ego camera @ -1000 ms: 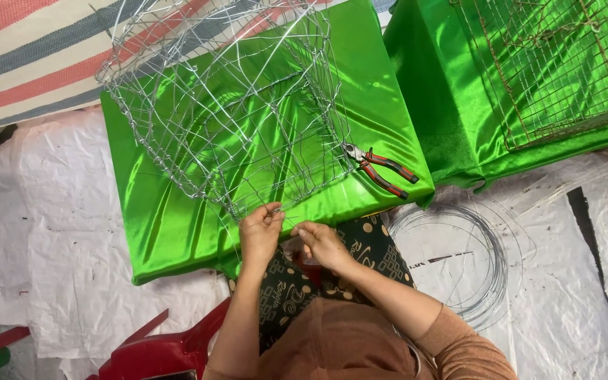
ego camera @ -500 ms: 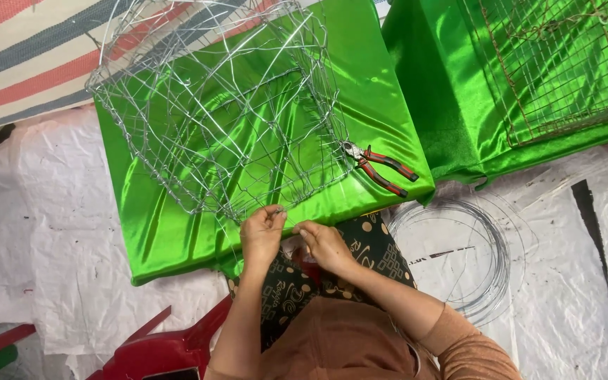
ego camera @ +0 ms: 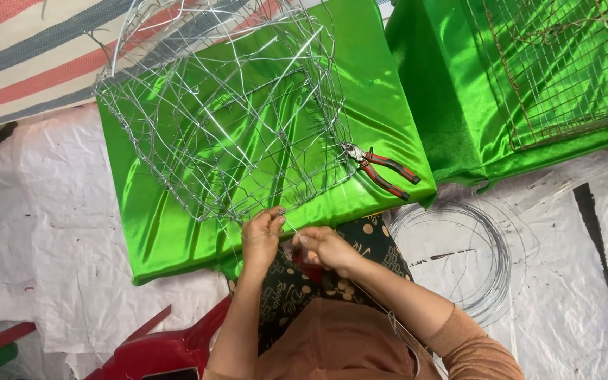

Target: The person sits on the floor and ties wire around a wire mesh basket frame, twisting thin wire by hand to bind the joints, and occasionally uses pliers to cut or tighten the wire. The person continues binding successive joints along the frame edge.

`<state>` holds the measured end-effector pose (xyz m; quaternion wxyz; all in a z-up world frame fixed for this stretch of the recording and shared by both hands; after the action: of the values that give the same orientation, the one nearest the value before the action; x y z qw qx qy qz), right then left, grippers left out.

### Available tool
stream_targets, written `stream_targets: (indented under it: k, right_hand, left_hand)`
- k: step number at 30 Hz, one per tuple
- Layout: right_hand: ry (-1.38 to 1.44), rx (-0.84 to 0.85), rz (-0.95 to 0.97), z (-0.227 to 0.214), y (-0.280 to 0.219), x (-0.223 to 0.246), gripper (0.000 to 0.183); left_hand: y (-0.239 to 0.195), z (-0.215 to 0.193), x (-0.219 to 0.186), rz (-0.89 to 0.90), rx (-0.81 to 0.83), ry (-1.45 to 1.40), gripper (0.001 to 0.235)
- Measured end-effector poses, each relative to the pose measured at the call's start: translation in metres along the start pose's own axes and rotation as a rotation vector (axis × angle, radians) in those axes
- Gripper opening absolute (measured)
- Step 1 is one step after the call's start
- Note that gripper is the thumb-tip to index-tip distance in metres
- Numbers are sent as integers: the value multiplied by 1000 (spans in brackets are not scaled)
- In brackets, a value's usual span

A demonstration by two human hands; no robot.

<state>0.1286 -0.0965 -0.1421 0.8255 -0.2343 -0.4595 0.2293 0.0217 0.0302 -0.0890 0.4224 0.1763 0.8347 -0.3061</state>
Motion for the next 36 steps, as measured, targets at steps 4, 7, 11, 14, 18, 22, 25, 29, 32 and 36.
stream_targets:
  k: [4,7,11,14,18,22,25,29,32,36]
  right_hand:
    - [68,65,67,4,-6,8,25]
    - [98,120,101,17,-14,17,28]
    - [229,144,120,38,-25,29,34]
    - [289,142,74,43,-21,35,35]
    - [338,157,34,34,-4,42,24]
    - [393,151,-33,19,16,57,21]
    - [481,157,-40,22,19,75,14]
    - [614,139,-60,19,29,72,13]
    - [646,148,-76,20,24,76,16]
    - [537,173,-77,21,-1,93,35]
  left_hand:
    - [-1,1,-4,21,19,-8,22]
    - [-2,4,-11,90,-5,15,21]
    - [-3,9,-10,199,-51,59,22]
    - [-4,7,-13,248,-68,55,19]
    - [11,26,44,330,-98,76,15]
    - [-2,15,12,358,-109,134,14]
    - [-1,12,9,352,-105,144,19]
    - [-3,12,7,355,-130,198,14]
    - [0,13,14,353,-117,198,15]
    - [-1,10,-14,353,-112,276,13]
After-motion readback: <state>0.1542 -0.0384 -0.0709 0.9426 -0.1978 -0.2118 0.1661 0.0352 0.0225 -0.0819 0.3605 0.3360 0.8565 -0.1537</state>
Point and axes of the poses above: each hand's wrist, its own y-axis towards the middle knuckle, its own z-axis out of the palm, x = y × z, the point moved 6 cm from there along y, towards the middle knuckle, and after that the axes turned 9 degrees about x, right-handed, at the moved point
